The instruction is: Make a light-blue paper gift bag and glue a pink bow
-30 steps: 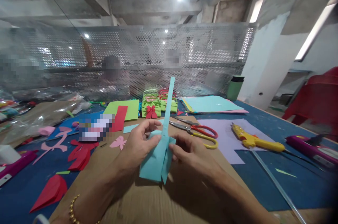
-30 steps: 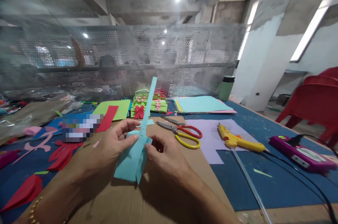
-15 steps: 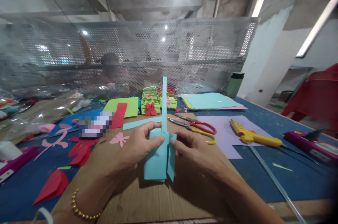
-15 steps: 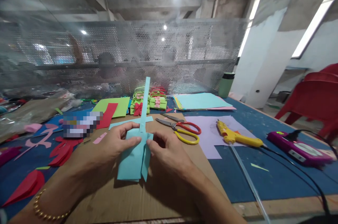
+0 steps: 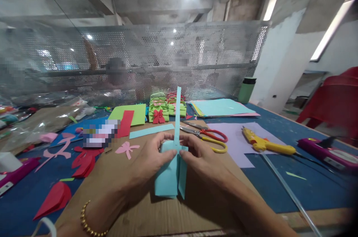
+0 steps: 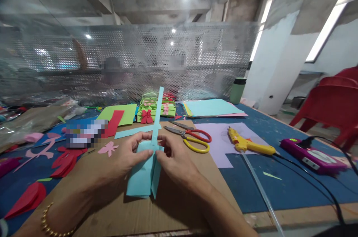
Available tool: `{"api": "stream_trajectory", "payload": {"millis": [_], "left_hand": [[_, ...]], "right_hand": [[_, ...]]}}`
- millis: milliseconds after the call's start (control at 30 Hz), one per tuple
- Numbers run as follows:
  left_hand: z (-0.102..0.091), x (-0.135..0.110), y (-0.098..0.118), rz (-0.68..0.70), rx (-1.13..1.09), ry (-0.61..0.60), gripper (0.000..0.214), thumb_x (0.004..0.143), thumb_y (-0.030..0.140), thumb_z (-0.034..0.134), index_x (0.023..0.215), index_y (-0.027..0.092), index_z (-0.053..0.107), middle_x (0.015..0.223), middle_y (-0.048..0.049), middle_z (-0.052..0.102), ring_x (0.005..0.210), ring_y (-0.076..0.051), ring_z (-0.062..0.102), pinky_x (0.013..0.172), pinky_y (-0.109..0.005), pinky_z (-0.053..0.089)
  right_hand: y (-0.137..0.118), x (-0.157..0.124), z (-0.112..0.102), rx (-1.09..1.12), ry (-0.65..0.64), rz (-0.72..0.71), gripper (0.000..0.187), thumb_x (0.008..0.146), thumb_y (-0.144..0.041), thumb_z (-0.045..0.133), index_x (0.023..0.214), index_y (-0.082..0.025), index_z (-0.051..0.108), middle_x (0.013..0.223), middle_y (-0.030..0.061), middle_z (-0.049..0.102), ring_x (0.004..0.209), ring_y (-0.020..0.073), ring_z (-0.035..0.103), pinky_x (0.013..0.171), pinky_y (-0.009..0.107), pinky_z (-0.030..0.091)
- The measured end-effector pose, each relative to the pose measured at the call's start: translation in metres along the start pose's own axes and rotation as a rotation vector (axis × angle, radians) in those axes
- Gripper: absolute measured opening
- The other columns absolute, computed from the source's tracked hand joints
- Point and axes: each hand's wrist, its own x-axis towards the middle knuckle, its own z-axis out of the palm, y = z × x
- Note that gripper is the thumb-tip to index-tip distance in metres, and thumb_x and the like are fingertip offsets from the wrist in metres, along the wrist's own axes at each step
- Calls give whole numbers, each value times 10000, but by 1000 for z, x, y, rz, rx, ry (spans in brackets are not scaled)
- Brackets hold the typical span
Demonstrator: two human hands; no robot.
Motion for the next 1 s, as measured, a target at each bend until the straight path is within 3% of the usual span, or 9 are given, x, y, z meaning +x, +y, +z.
{"api": "stream_trajectory", "payload": {"millis": [133,333,500,633,767,900,1000], "left_hand": [[4,-3,-2,16,11,-26,404,799,255,710,1192,195,633,974,-61,722,822,-196,657,681,-274,501],[8,-8,8,-103,-72,-58,414,821,296,690,1209,182,606,881,-31,686,666,-143,612,583,-249,462],[7,-3,-2,-42,-112,-32,402,817,356,727,1163,174,634,830,-30,673,744,-177,634,632,-272,476],[6,-5,3,-41,-117,-18,360,830,408,727,1097,177,657,914,-51,695,767,-182,639,642,-277,479],[5,-2,4,-49,-103,43,305,788,311,733,1052,172,669,940,-47,707,722,-157,627,649,-269,481],[3,2,1,-78,-87,63,329,770,310,714,1067,175,668,847,-17,684,643,-132,573,570,-234,430],[4,-1,10,-96,-99,87,295,753,294,695,1025,180,674,760,7,646,604,-131,535,536,-229,400]], "right_hand": [[1,5,-2,53,20,-19,165,863,-276,581,987,-190,647,907,36,699,852,187,662,789,333,526],[-2,3,1,-54,185,-92,123,866,-288,614,900,-187,676,828,16,690,762,164,625,687,287,486],[-2,2,0,-179,224,-176,97,867,-279,630,830,-201,674,777,7,670,715,164,593,653,288,467],[-2,-1,1,-323,236,-313,84,879,-178,621,842,-222,683,786,-2,647,747,170,593,695,299,473],[-1,-4,2,-392,242,-418,138,890,-119,615,877,-225,701,855,22,643,838,189,619,744,319,494],[1,-5,3,-499,224,-544,180,896,-79,598,933,-211,714,920,62,655,865,204,619,744,349,497],[2,-7,5,-620,238,-615,195,906,-68,578,935,-207,711,917,80,673,853,219,609,738,380,482]]}}
